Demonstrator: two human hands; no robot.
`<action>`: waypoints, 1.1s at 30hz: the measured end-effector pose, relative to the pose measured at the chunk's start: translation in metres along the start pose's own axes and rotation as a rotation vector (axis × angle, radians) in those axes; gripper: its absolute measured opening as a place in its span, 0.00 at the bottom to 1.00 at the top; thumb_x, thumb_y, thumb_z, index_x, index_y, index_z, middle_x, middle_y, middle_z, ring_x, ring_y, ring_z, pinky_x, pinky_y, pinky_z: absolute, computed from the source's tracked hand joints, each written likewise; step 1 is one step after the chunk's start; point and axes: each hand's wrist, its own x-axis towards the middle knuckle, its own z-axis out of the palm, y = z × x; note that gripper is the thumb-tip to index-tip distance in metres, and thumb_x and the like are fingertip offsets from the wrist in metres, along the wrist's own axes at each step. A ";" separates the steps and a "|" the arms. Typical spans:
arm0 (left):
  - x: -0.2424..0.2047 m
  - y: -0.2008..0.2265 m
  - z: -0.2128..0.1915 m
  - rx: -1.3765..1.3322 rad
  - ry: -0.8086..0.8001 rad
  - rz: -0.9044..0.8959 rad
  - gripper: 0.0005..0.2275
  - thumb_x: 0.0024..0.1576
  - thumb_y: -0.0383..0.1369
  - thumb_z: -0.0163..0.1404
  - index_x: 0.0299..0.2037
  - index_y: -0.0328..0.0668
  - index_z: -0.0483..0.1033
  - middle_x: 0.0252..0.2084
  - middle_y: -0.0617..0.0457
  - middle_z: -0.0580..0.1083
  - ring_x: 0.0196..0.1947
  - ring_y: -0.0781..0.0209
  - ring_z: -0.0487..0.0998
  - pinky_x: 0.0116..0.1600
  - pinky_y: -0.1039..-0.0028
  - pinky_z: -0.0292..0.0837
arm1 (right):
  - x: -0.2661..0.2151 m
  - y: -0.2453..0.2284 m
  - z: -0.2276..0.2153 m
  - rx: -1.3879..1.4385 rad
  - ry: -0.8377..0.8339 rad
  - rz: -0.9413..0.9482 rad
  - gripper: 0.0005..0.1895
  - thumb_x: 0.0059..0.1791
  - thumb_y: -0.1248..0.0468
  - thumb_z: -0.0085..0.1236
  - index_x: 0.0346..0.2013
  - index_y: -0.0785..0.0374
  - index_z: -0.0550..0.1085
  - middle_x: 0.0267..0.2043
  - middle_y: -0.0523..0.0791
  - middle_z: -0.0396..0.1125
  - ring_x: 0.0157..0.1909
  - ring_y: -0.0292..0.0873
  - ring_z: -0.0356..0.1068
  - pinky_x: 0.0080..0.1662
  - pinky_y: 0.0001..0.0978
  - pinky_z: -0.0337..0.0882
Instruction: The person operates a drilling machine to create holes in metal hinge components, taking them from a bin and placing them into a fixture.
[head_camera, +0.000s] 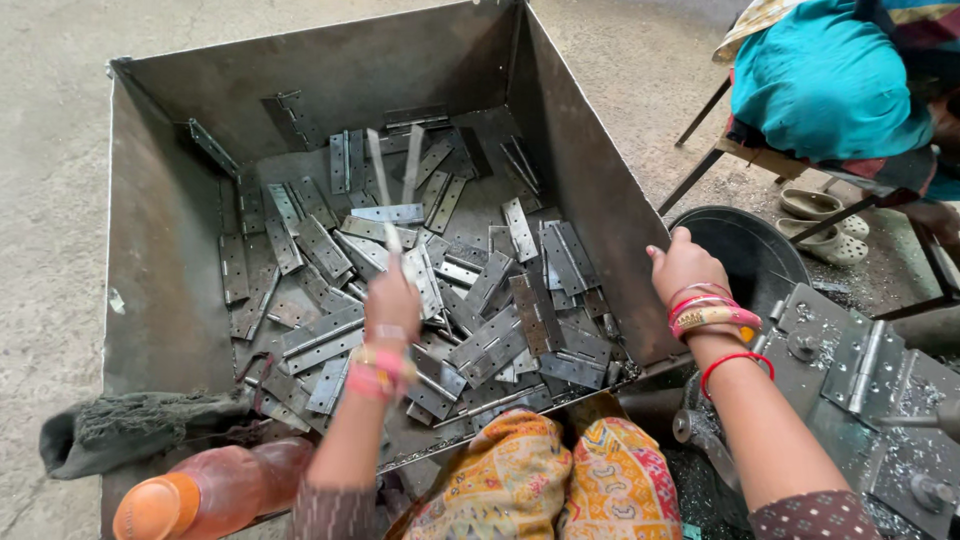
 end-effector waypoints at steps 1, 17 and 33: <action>0.040 -0.007 0.004 0.020 -0.037 -0.111 0.20 0.61 0.33 0.46 0.65 0.51 0.66 0.30 0.35 0.78 0.33 0.32 0.80 0.38 0.48 0.77 | 0.000 0.000 -0.001 0.000 -0.003 0.003 0.24 0.56 0.48 0.51 0.55 0.66 0.68 0.39 0.61 0.74 0.45 0.64 0.76 0.46 0.54 0.75; 0.086 -0.038 0.051 0.054 -0.318 -0.307 0.21 0.62 0.34 0.41 0.67 0.49 0.62 0.46 0.31 0.77 0.48 0.30 0.78 0.52 0.48 0.75 | -0.002 -0.001 -0.003 -0.012 0.001 0.005 0.23 0.56 0.47 0.50 0.51 0.66 0.68 0.37 0.61 0.75 0.42 0.65 0.76 0.44 0.54 0.76; 0.232 -0.025 0.080 -0.001 -0.021 -0.377 0.14 0.60 0.33 0.46 0.53 0.36 0.72 0.44 0.32 0.77 0.47 0.34 0.80 0.49 0.51 0.77 | -0.002 -0.004 -0.006 0.001 -0.028 0.039 0.23 0.56 0.48 0.50 0.53 0.65 0.67 0.36 0.60 0.74 0.42 0.64 0.76 0.43 0.54 0.76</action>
